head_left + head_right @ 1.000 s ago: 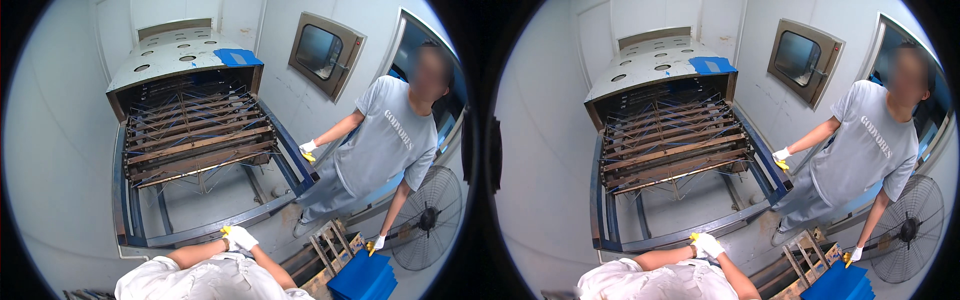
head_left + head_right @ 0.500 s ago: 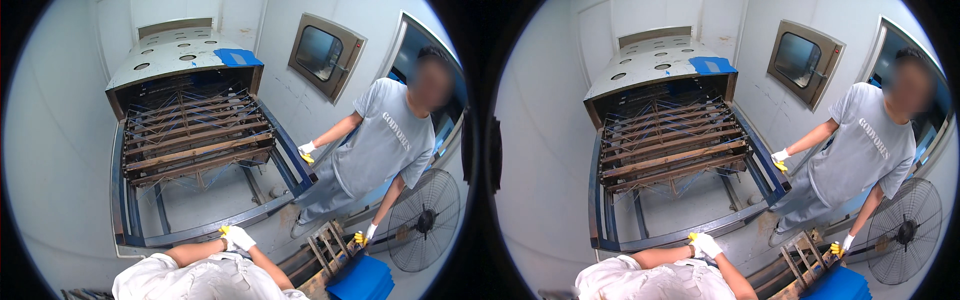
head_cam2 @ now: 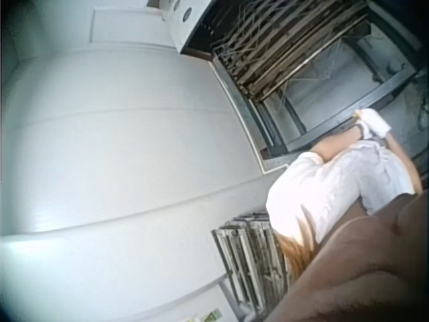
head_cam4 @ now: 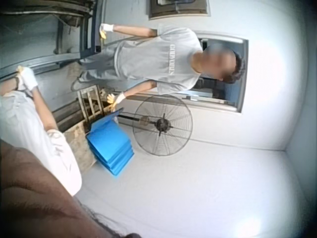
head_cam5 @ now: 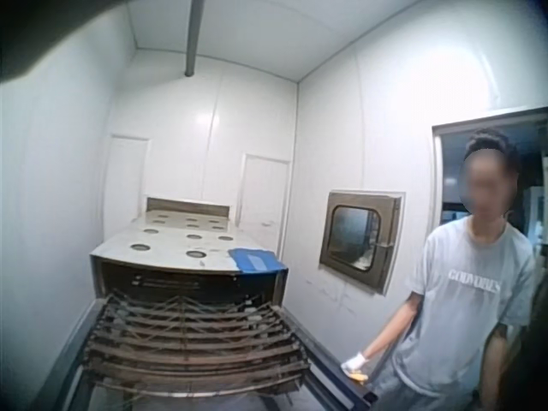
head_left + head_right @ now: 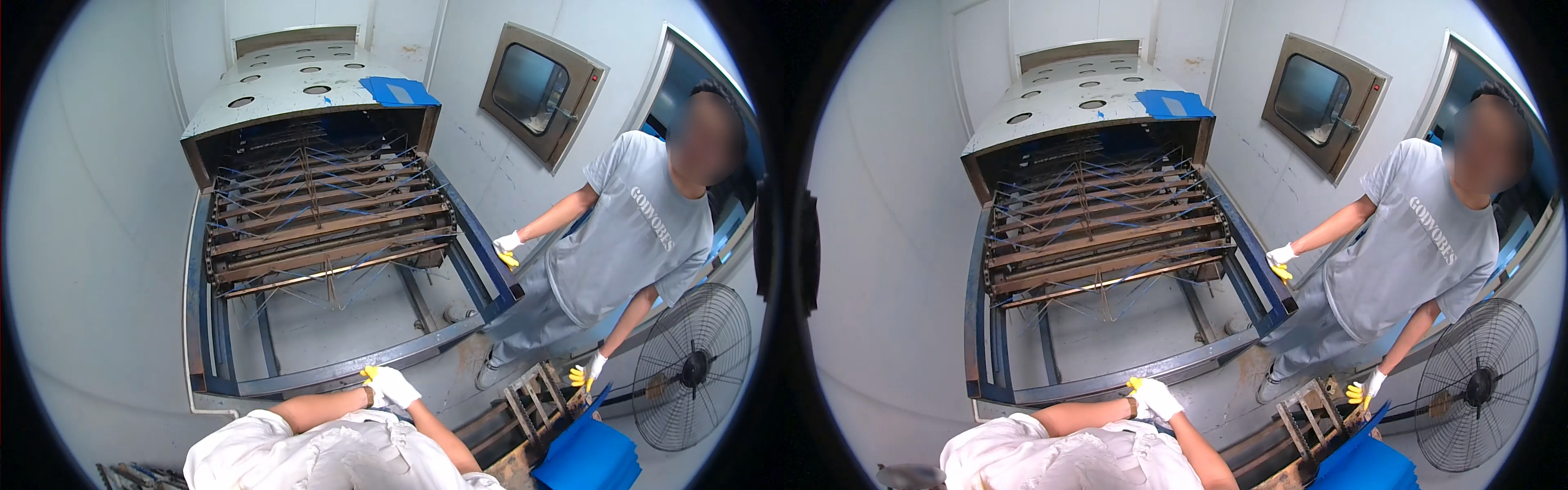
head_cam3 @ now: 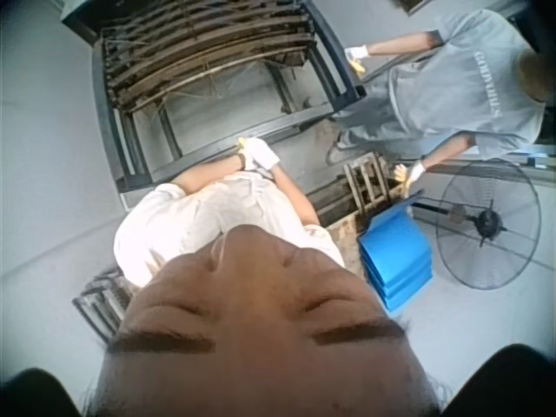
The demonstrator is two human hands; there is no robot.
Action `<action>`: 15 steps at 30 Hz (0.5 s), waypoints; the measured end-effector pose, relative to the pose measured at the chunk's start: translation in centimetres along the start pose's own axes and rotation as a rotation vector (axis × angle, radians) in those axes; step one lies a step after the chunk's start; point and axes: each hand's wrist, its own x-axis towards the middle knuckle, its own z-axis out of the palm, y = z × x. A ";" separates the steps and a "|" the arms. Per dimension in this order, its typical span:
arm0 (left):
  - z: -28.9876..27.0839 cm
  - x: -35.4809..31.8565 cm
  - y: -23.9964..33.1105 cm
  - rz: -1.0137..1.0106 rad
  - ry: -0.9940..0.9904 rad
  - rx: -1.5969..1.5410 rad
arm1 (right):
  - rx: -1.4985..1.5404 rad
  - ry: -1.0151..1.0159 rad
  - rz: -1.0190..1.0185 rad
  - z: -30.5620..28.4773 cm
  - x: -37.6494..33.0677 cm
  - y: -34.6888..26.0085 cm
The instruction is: The person repeatedly picks up blue rectangular plates from a wooden pallet and places them onto a metal rack. A coworker is also seen placing plates onto the rack. The task involves continuous pick-and-place motions to load the rack with the blue plates.
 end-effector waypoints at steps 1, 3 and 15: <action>0.1 0.0 0.0 0.016 0.017 0.052 | -0.069 -0.003 -0.028 -0.1 0.3 0.7; 0.6 -0.2 0.3 0.077 0.077 0.318 | -0.205 -0.003 -0.085 -0.2 0.5 1.4; 6.6 2.6 -0.6 0.332 1.815 2.202 | -0.242 -0.023 -0.047 0.0 0.9 2.3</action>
